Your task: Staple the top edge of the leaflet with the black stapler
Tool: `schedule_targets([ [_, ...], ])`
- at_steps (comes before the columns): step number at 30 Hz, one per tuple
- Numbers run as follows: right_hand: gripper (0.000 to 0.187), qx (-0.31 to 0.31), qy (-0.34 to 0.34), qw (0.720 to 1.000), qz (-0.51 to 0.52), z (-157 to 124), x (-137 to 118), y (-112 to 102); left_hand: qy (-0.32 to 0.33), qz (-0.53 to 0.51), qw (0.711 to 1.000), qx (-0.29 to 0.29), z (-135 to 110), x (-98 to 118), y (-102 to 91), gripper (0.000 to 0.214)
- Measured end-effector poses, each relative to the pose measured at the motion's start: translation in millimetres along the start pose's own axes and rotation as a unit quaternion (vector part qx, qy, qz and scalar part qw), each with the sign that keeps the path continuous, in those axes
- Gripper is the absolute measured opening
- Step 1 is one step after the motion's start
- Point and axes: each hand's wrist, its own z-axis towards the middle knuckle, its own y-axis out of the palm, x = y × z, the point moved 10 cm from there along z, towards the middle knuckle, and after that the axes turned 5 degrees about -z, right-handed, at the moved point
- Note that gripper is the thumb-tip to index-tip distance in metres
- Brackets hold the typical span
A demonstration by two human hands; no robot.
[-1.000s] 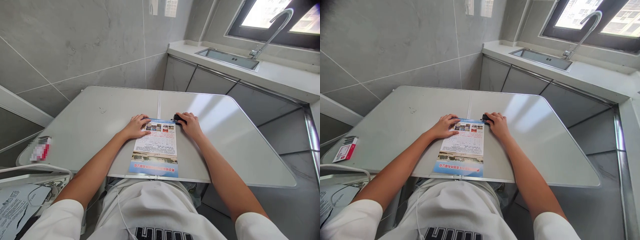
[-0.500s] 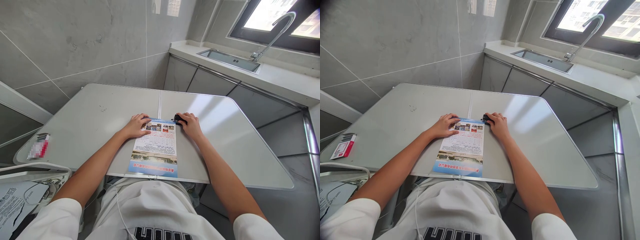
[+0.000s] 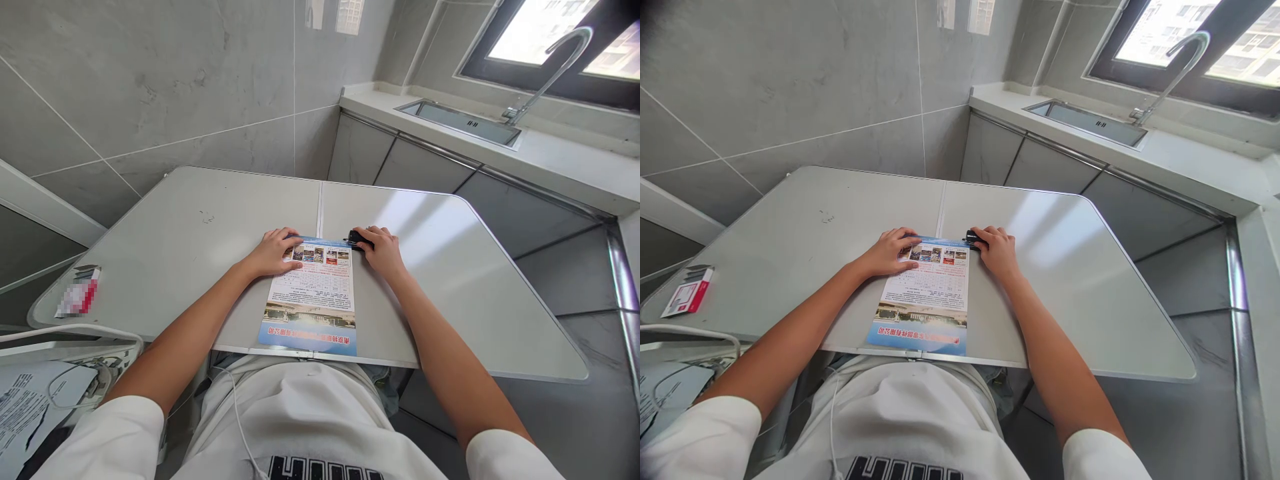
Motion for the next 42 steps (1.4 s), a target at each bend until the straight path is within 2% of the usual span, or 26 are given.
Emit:
schedule_targets([
  [6, 0.039, -0.022, 0.017, 0.998, -0.049, 1.8, -1.9, 4.2, -0.003, -0.002, 1.000, -0.001, 0.1, -1.0, 0.6, 0.061],
  [12, 0.041, -0.046, -0.009, 0.987, -0.151, 2.7, -19.3, 11.8, -0.004, -0.002, 1.000, -0.001, -0.2, -2.2, 0.0, 0.061],
  [15, 0.040, -0.036, -0.019, 0.988, -0.147, 1.1, -22.1, 12.9, -0.009, -0.003, 1.000, -0.002, -0.6, -3.1, -1.1, 0.059],
  [18, 0.042, 0.017, -0.006, 0.997, -0.071, -0.3, -11.2, 3.3, -0.011, -0.004, 1.000, -0.002, -1.1, -3.7, -1.5, 0.058],
  [22, 0.044, 0.064, 0.055, 0.996, -0.006, 0.5, 20.9, -9.4, -0.011, 0.000, 1.000, -0.002, -1.2, -5.4, -0.4, 0.059],
  [27, 0.048, 0.039, 0.059, 0.997, 0.004, 2.7, 33.5, -8.7, -0.016, 0.000, 1.000, -0.006, -1.0, -7.6, 1.0, 0.060],
  [30, 0.043, 0.026, 0.079, 0.996, -0.014, 0.8, 36.3, -6.8, -0.021, -0.001, 1.000, -0.006, -1.3, -8.9, 1.0, 0.060],
  [33, 0.038, 0.058, 0.105, 0.993, -0.010, -1.9, 35.4, -15.2, -0.020, -0.001, 1.000, -0.006, -1.4, -8.5, 1.1, 0.060],
  [36, 0.038, 0.130, 0.096, 0.987, -0.002, -5.4, 18.6, -34.5, -0.017, 0.001, 1.000, -0.005, -1.0, -7.5, 1.1, 0.061],
  [38, 0.038, 0.147, 0.066, 0.987, 0.023, -7.7, -4.9, -39.8, -0.019, 0.001, 1.000, -0.006, -0.5, -8.2, 1.3, 0.058],
  [42, 0.035, 0.062, -0.035, 0.990, 0.125, -15.6, -78.4, -15.5, -0.026, -0.037, 0.999, 0.009, 1.1, -15.5, -2.7, 0.042],
])
